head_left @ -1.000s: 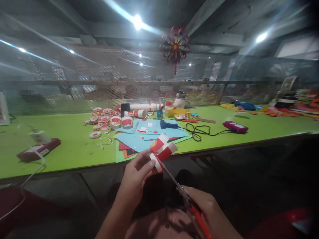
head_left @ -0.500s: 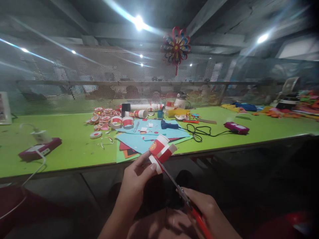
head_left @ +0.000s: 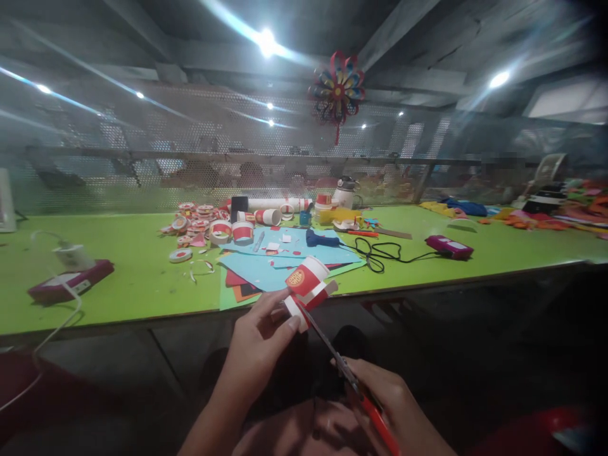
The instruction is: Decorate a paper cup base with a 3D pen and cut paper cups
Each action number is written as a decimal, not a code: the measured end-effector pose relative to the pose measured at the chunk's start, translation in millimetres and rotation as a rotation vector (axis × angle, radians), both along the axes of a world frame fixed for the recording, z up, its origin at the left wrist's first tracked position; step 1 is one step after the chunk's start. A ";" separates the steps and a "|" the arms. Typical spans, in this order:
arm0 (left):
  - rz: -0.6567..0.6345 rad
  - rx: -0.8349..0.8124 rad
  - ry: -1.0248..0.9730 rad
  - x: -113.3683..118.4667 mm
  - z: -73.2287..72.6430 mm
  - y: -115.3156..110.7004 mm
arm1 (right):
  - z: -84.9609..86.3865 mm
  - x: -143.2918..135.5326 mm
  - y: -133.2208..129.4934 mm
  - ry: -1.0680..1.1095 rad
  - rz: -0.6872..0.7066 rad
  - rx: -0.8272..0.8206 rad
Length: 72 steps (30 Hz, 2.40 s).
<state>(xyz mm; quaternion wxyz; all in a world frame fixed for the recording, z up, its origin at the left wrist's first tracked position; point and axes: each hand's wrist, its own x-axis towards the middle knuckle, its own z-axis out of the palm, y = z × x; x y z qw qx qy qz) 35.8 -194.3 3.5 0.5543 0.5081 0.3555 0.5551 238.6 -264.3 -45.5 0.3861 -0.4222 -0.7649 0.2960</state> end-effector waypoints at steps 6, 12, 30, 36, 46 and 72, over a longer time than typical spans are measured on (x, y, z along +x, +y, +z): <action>0.025 0.049 0.037 0.7 3.3 -4.3 | -2.8 0.3 -0.2 -0.027 -0.056 0.028; 0.063 0.092 0.097 3.6 2.2 -5.9 | -11.5 2.1 1.3 -0.029 -0.083 0.081; -0.264 -0.124 -0.018 -17.7 -7.7 11.2 | -5.1 9.7 -2.9 -0.225 -0.085 0.069; -0.210 -0.116 0.003 -12.7 -10.2 9.3 | 6.1 11.5 -5.2 -0.311 -0.110 0.024; -0.006 -0.021 0.045 -4.0 -7.5 -0.6 | 13.5 11.1 -5.3 -0.312 -0.146 0.029; -0.016 -0.051 -0.016 -8.2 -6.7 1.8 | 9.0 7.5 -5.3 -0.251 -0.120 0.101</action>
